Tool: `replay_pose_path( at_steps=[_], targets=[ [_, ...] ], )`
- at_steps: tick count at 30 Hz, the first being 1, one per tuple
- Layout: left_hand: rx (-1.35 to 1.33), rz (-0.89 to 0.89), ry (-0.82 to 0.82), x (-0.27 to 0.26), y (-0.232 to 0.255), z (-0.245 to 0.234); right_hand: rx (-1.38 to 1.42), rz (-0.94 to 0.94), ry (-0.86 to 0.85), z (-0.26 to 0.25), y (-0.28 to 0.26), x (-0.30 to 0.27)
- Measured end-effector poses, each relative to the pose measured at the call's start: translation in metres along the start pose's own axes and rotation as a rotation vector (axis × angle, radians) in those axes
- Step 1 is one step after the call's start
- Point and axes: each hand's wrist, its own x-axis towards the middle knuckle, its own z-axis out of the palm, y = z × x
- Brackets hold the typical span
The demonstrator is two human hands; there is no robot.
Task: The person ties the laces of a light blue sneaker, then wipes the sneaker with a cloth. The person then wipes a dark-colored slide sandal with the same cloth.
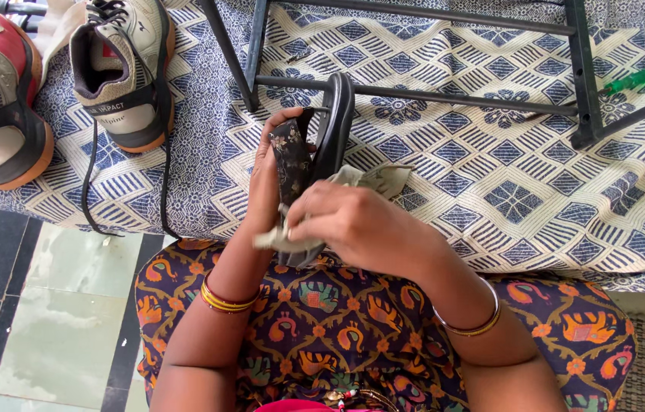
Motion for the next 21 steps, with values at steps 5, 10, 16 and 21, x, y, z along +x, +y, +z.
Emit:
replay_pose_path(
  at_steps=[5,10,16,21],
  targets=[
    [0.112,-0.059,0.049,-0.004,0.002,0.006,-0.003,-0.038,-0.070,-0.015,0.013,-0.002],
    [0.093,-0.081,-0.036,-0.008,-0.001,0.009,-0.284,0.094,0.090,-0.034,0.033,-0.007],
    [0.069,0.011,-0.027,-0.008,-0.004,0.006,-0.166,-0.094,-0.067,0.007,-0.001,-0.004],
    [0.107,-0.002,0.004,-0.011,-0.003,0.009,-0.285,-0.097,-0.033,0.002,-0.005,0.000]
  ],
)
